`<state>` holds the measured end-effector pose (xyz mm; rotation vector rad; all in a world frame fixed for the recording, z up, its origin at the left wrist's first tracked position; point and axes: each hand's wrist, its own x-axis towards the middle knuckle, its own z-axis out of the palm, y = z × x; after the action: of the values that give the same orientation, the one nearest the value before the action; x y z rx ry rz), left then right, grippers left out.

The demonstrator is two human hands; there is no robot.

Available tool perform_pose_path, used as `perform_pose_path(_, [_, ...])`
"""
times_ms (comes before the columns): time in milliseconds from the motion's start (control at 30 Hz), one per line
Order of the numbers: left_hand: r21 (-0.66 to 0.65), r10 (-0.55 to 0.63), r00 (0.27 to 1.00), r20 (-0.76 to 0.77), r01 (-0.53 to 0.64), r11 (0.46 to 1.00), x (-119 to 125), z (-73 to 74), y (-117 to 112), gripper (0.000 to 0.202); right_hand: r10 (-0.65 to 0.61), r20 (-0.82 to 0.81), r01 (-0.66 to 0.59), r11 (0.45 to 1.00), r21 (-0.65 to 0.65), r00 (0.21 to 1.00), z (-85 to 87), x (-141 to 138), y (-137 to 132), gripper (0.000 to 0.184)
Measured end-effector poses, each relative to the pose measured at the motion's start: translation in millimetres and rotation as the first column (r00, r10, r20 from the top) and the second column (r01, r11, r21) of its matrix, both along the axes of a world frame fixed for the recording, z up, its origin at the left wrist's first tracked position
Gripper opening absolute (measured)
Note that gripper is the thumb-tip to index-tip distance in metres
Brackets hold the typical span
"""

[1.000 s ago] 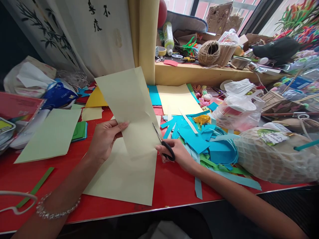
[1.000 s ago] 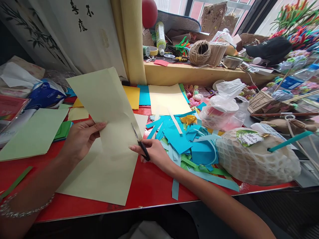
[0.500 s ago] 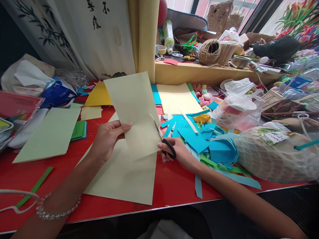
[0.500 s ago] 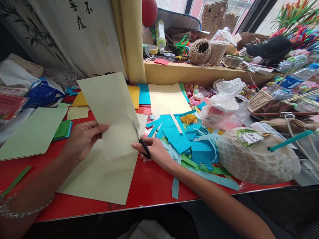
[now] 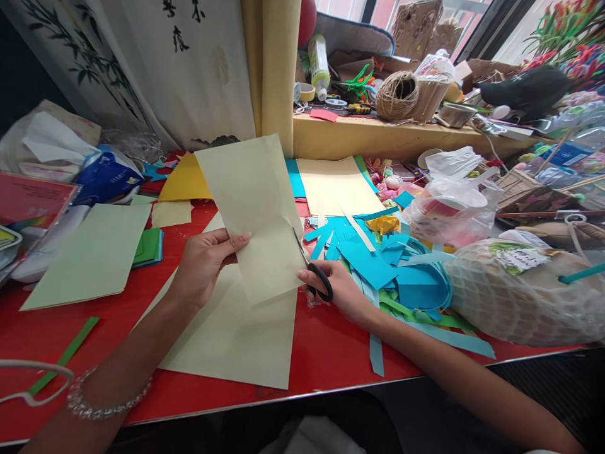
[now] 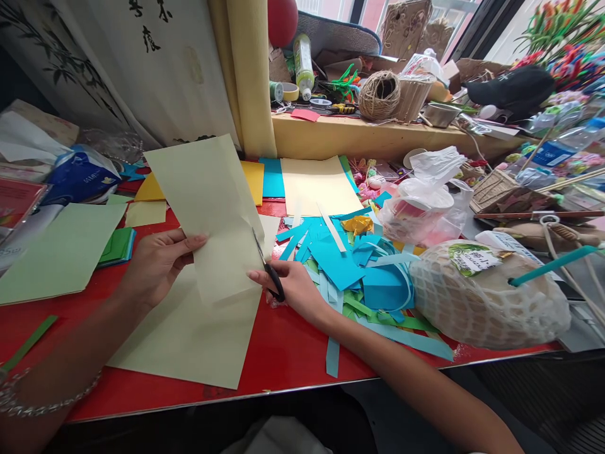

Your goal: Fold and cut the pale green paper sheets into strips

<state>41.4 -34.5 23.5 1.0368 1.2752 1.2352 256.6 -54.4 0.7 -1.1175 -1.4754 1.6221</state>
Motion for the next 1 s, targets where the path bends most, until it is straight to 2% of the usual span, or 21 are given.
perform_pose_path(267, [0.007, -0.009, 1.0, -0.002, 0.009, 1.0, -0.5, -0.8, 0.0, 0.022, 0.021, 0.048, -0.025, 0.994, 0.105, 0.999, -2.5, 1.4, 0.8, 0.037])
perform_pose_path(533, [0.006, -0.014, 1.0, -0.008, 0.014, 1.0, 0.1, -0.5, 0.1, 0.018, 0.001, 0.05, -0.007, 0.992, 0.125, 0.999, -5.6, -1.1, -0.6, 0.038])
perform_pose_path(800, [-0.009, -0.072, 0.997, -0.008, 0.072, 0.997, 2.0, -2.9, -1.5, 0.018, -0.04, -0.017, 0.04, 0.999, -0.028, 0.999, -3.2, -0.1, 0.1, 0.04])
perform_pose_path(1000, [-0.01, -0.08, 0.997, 0.002, 0.08, 0.997, 1.8, -4.1, -3.0, 0.021, -0.028, -0.012, 0.028, 0.999, 0.019, 1.0, -5.3, 0.9, -0.1, 0.037])
